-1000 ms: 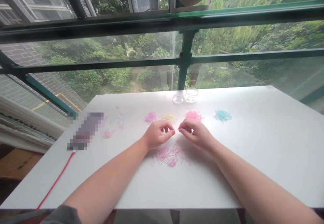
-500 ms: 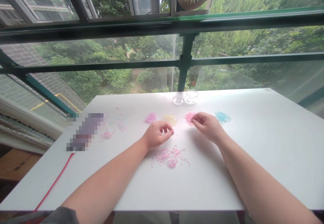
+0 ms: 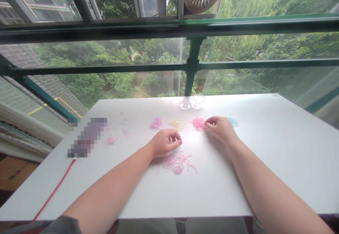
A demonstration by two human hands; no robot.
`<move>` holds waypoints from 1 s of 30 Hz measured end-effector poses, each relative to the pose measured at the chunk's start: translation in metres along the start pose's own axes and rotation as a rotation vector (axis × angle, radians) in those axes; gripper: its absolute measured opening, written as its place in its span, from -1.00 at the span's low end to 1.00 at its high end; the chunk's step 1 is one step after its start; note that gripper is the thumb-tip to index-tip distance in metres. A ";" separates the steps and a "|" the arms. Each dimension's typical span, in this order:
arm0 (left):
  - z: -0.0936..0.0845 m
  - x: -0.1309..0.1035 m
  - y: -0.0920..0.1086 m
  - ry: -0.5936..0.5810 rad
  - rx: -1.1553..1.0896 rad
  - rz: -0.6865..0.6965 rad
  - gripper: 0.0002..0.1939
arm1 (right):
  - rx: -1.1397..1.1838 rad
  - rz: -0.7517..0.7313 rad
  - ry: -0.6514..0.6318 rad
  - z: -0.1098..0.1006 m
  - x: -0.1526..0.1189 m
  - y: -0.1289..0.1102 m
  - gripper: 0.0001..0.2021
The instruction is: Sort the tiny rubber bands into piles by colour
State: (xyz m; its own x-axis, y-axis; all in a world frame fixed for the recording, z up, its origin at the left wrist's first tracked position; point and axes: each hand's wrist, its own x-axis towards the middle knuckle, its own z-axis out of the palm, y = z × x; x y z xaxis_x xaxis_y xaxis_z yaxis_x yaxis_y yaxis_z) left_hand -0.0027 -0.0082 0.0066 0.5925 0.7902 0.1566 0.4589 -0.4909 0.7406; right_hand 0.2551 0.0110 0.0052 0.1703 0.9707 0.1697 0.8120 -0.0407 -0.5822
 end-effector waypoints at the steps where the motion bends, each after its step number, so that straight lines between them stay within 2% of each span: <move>1: 0.000 0.000 0.000 -0.007 0.003 -0.005 -0.87 | 0.008 0.002 -0.002 0.001 0.000 0.001 -0.83; 7: 0.000 -0.001 -0.001 -0.076 0.040 -0.008 -0.86 | 0.058 -0.004 -0.003 0.002 0.001 0.002 -0.80; 12: 0.002 0.001 -0.001 -0.071 0.092 0.002 -0.83 | 0.123 -0.022 0.099 -0.002 0.000 -0.002 -0.77; 14: 0.002 0.001 0.000 -0.081 0.068 0.000 -0.83 | 0.124 -0.066 0.097 -0.003 -0.006 -0.008 -0.79; 16: 0.002 0.001 0.000 -0.094 0.015 -0.016 -0.81 | 0.114 -0.176 -0.024 -0.005 -0.014 -0.017 -0.81; 20: 0.003 0.000 0.000 -0.110 -0.015 -0.043 -0.78 | 0.074 -0.434 -0.486 -0.007 -0.033 -0.035 -0.83; 22: 0.003 0.001 -0.001 -0.119 0.006 -0.034 -0.79 | 0.027 -0.499 -0.647 -0.009 -0.039 -0.039 -0.84; 25: 0.003 0.002 -0.001 -0.123 0.049 -0.004 -0.80 | -0.012 -0.545 -0.746 -0.010 -0.042 -0.042 -0.84; 30: 0.002 0.003 -0.001 -0.150 0.101 0.074 -0.81 | -0.014 -0.599 -0.743 -0.007 -0.043 -0.043 -0.87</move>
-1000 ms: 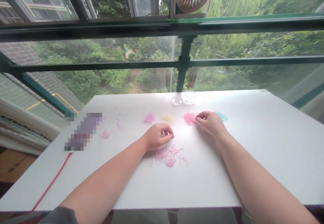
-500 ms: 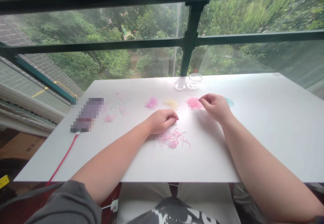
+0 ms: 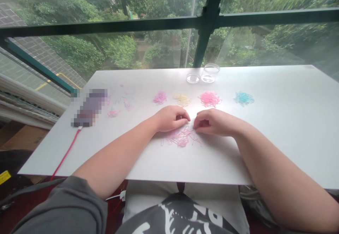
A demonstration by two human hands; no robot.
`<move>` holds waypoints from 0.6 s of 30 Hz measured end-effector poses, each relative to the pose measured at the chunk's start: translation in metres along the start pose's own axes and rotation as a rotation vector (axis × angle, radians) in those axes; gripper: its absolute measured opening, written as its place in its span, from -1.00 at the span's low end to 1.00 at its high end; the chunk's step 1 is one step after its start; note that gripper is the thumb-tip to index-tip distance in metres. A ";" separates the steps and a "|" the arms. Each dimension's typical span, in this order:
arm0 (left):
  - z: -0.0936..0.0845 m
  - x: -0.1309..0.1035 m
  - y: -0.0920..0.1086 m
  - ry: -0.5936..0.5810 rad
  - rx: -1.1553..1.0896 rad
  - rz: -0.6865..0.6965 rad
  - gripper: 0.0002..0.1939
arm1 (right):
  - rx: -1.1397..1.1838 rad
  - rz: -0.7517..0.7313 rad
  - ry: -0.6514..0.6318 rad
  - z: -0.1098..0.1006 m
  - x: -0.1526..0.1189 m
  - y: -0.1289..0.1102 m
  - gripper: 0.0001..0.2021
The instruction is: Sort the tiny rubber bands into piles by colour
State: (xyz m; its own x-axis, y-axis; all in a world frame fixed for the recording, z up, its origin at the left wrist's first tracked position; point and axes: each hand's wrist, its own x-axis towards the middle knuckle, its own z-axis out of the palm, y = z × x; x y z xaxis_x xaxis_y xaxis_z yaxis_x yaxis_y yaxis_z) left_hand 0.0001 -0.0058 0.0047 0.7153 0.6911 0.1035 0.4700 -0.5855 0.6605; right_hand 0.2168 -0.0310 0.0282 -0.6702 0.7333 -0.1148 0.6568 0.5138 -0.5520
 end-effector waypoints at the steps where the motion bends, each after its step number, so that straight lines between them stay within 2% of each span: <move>1: 0.000 0.000 0.000 -0.011 0.002 0.022 -0.80 | -0.003 -0.015 0.006 0.001 0.001 -0.001 -0.87; 5: -0.002 0.000 -0.002 -0.070 -0.001 0.075 -0.75 | -0.023 -0.041 0.031 0.006 0.004 -0.004 -0.85; 9: -0.003 0.000 -0.001 -0.099 -0.010 0.058 -0.66 | -0.036 -0.023 0.048 0.008 0.005 -0.004 -0.85; 14: -0.004 0.000 0.002 -0.091 -0.050 0.049 -0.68 | -0.038 0.026 0.076 0.008 0.004 -0.005 -0.87; 18: -0.002 -0.001 0.000 -0.034 -0.080 0.059 -0.70 | -0.019 0.065 0.083 0.007 0.003 -0.008 -0.89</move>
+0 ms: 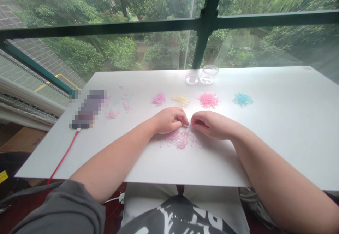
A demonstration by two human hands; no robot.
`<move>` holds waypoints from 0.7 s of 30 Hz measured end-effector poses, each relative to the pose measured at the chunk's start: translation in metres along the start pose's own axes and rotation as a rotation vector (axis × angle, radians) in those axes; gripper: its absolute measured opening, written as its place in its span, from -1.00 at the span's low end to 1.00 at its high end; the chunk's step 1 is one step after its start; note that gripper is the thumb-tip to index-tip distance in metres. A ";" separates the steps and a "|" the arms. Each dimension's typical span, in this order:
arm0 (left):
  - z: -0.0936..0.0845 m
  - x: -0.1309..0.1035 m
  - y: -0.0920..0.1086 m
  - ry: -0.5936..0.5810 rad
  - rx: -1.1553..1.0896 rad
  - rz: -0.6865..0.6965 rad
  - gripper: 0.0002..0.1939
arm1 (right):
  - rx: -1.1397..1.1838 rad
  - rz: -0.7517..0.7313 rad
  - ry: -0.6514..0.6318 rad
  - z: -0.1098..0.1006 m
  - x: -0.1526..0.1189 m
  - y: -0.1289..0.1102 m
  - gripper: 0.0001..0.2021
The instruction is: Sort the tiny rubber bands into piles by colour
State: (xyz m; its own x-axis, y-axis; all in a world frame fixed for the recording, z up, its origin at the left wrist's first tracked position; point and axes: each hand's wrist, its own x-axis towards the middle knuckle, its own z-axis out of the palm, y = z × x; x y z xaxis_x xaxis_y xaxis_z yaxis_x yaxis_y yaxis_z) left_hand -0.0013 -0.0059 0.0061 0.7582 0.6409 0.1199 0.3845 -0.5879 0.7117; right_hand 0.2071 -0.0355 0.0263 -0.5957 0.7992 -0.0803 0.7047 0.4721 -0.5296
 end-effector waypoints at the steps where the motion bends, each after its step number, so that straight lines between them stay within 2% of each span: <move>1: 0.001 0.000 0.000 0.014 0.001 0.002 -0.72 | 0.005 0.005 0.000 0.000 0.000 0.000 -0.89; 7: 0.000 -0.001 0.001 0.042 0.018 -0.006 -0.83 | 0.009 0.035 0.007 0.001 0.000 0.001 -0.89; 11: 0.000 -0.001 0.002 0.041 -0.005 -0.016 -0.81 | 0.038 0.048 0.071 0.006 0.002 0.000 -0.89; 17: 0.003 0.000 0.000 0.147 0.008 -0.056 -0.86 | 0.072 0.040 0.162 0.011 0.006 -0.002 -0.92; 21: 0.003 -0.001 -0.001 0.171 -0.006 -0.071 -0.85 | 0.090 0.016 0.218 0.013 0.008 -0.002 -0.89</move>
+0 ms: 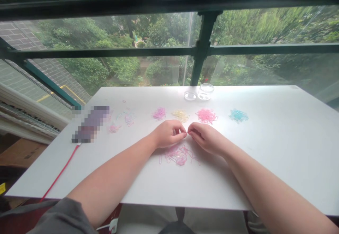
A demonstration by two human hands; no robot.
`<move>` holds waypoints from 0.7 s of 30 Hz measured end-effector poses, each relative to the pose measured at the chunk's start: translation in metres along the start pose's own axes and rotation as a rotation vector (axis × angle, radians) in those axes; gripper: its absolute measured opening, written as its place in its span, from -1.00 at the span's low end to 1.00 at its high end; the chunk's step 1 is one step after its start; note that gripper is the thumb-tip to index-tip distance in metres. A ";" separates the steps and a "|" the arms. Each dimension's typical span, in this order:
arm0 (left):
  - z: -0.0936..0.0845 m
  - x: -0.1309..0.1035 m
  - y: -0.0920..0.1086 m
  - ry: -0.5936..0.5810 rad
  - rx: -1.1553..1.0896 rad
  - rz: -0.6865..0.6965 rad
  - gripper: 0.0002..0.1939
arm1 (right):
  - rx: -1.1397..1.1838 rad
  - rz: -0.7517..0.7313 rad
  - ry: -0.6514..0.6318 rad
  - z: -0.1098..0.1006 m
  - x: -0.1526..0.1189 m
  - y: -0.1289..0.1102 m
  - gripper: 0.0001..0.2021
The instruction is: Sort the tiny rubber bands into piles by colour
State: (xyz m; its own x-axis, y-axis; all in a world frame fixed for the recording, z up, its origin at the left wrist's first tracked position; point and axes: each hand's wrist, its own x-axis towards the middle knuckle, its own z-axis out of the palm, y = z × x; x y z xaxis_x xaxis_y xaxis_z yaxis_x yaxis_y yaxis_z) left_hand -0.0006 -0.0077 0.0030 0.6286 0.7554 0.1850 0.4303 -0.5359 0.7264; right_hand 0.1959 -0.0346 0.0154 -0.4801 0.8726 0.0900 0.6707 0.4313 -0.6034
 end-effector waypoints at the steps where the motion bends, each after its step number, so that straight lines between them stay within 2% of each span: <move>1: 0.000 0.000 0.000 0.002 0.003 -0.003 -0.84 | 0.007 -0.001 0.007 0.001 0.000 0.000 -0.90; 15: -0.002 0.000 0.000 0.030 -0.024 -0.039 -0.78 | 0.096 -0.023 0.055 0.003 0.003 0.004 -0.96; 21: -0.001 0.000 -0.001 0.024 -0.016 -0.038 -0.74 | 0.141 -0.045 0.079 0.005 0.003 0.006 -0.91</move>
State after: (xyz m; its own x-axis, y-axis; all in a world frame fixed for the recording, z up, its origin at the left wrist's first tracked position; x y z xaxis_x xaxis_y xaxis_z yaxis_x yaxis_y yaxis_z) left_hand -0.0016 -0.0064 0.0033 0.5963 0.7839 0.1728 0.4428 -0.5008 0.7437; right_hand 0.1953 -0.0311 0.0081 -0.4585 0.8706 0.1783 0.5608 0.4391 -0.7019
